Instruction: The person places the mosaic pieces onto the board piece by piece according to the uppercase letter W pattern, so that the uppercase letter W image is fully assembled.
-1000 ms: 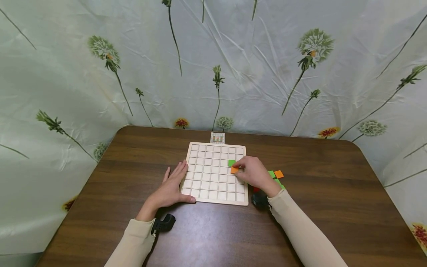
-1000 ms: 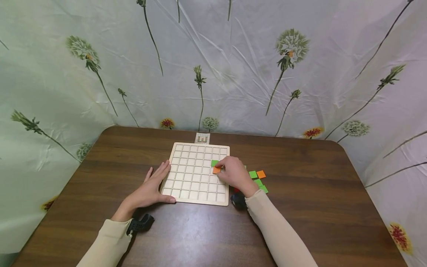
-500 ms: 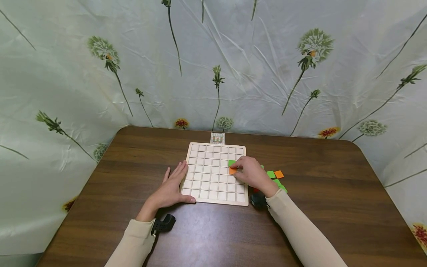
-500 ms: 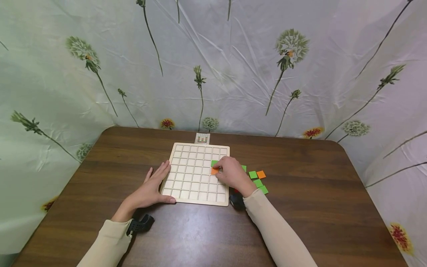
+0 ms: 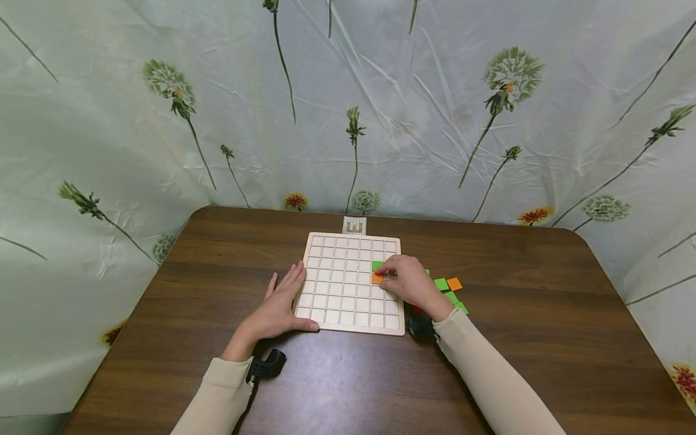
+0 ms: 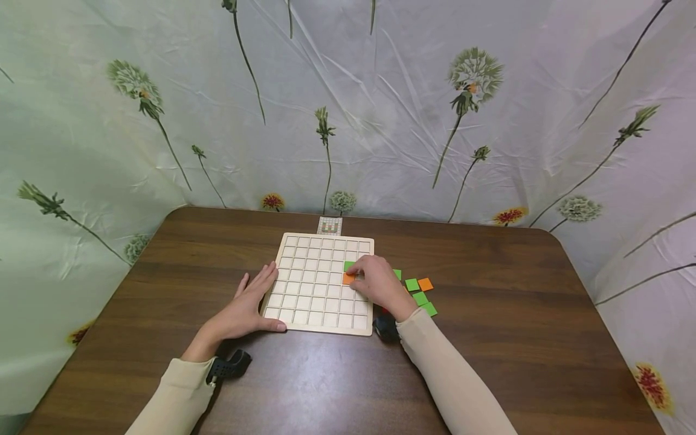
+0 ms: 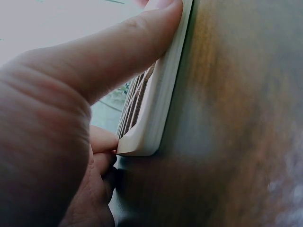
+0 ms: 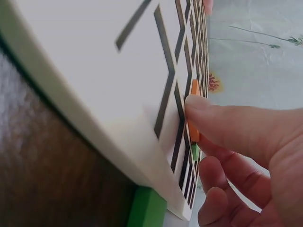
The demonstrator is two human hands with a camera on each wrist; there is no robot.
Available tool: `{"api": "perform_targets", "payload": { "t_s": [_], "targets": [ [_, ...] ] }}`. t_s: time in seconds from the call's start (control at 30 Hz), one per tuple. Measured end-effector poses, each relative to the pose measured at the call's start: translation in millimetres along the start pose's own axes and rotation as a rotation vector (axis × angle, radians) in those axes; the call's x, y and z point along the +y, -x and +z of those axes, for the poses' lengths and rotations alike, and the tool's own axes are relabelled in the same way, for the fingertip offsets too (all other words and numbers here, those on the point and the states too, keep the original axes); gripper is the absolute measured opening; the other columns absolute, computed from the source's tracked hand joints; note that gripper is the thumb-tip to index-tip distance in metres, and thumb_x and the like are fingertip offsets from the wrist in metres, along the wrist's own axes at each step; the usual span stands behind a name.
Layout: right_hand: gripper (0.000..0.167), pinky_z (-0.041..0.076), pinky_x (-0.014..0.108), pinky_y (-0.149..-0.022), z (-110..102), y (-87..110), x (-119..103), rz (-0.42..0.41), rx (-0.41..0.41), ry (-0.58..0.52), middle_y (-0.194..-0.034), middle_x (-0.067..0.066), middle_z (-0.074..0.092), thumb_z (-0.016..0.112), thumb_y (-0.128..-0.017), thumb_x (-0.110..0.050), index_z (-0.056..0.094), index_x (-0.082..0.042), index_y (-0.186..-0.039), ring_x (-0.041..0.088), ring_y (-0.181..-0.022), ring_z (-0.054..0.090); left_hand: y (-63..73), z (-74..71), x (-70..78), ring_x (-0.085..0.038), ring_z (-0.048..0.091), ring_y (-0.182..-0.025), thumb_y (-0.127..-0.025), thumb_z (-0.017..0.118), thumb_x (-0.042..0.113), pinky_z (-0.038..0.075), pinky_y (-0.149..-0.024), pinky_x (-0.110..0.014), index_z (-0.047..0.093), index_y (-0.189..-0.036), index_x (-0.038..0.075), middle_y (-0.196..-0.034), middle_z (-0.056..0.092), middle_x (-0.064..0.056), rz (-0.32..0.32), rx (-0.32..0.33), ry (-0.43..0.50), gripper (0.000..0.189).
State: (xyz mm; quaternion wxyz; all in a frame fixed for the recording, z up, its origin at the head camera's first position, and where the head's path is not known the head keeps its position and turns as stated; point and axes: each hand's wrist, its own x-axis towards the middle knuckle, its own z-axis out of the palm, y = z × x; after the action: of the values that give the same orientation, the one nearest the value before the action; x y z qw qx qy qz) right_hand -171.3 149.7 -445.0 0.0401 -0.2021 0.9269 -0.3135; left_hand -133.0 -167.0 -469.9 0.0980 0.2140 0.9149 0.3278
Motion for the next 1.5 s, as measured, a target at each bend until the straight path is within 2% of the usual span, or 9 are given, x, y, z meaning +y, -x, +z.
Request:
{"api": "perform_targets", "payload": {
  "t_s": [0.2, 0.37, 0.77, 1.07, 1.5],
  "targets": [
    [0.021, 0.052, 0.037, -0.081, -2.2, 3.3, 1.2, 0.022, 0.001, -0.029, -0.107, 0.003, 0.071, 0.078, -0.087, -0.010, 0.079, -0.012, -0.109, 0.019, -0.091, 0.061, 0.0, 0.3, -0.4, -0.032, 0.004, -0.154, -0.069, 0.089, 0.050, -0.009, -0.118, -0.058, 0.016, -0.158, -0.005, -0.168, 0.006, -0.016, 0.003, -0.001, 0.001, 0.128],
    [0.024, 0.051, 0.036, -0.078, -9.3, 10.4, 4.8, 0.024, 0.016, -0.060, -0.107, 0.002, 0.070, 0.078, -0.087, -0.010, 0.078, -0.011, -0.111, 0.019, -0.089, 0.059, -0.4, 0.7, -1.9, -0.031, 0.004, -0.154, -0.069, 0.089, 0.051, -0.010, -0.118, -0.058, 0.015, -0.159, -0.004, -0.168, 0.005, -0.015, 0.002, -0.001, 0.004, 0.128],
    [0.030, 0.052, 0.043, -0.081, -32.8, 29.6, 22.3, 0.070, 0.088, -0.019, -0.113, 0.009, 0.070, 0.077, -0.088, -0.010, 0.074, -0.006, -0.118, 0.026, -0.098, 0.063, -0.8, 0.0, -1.8, -0.031, 0.003, -0.154, -0.070, 0.088, 0.052, -0.010, -0.118, -0.058, 0.014, -0.159, -0.003, -0.168, 0.004, -0.015, -0.008, -0.008, 0.001, 0.128],
    [0.028, 0.049, 0.035, -0.069, -47.9, 43.5, 39.9, 0.112, 0.118, 0.004, -0.112, 0.011, 0.069, 0.076, -0.089, -0.010, 0.074, -0.006, -0.117, 0.021, -0.079, 0.055, -0.8, 0.4, -1.5, -0.031, 0.003, -0.154, -0.070, 0.088, 0.052, -0.010, -0.118, -0.057, 0.014, -0.159, -0.003, -0.168, 0.004, -0.014, -0.013, -0.012, 0.003, 0.128],
    [0.027, 0.049, 0.035, -0.068, -62.7, 62.2, 63.1, 0.167, 0.123, 0.027, -0.111, 0.016, 0.069, 0.074, -0.091, -0.006, 0.073, -0.003, -0.117, 0.022, -0.078, 0.057, -1.1, 0.6, -1.0, -0.030, 0.002, -0.154, -0.070, 0.088, 0.053, -0.010, -0.118, -0.057, 0.013, -0.159, -0.002, -0.168, 0.004, -0.014, -0.020, -0.016, 0.007, 0.128]
  ]
}}
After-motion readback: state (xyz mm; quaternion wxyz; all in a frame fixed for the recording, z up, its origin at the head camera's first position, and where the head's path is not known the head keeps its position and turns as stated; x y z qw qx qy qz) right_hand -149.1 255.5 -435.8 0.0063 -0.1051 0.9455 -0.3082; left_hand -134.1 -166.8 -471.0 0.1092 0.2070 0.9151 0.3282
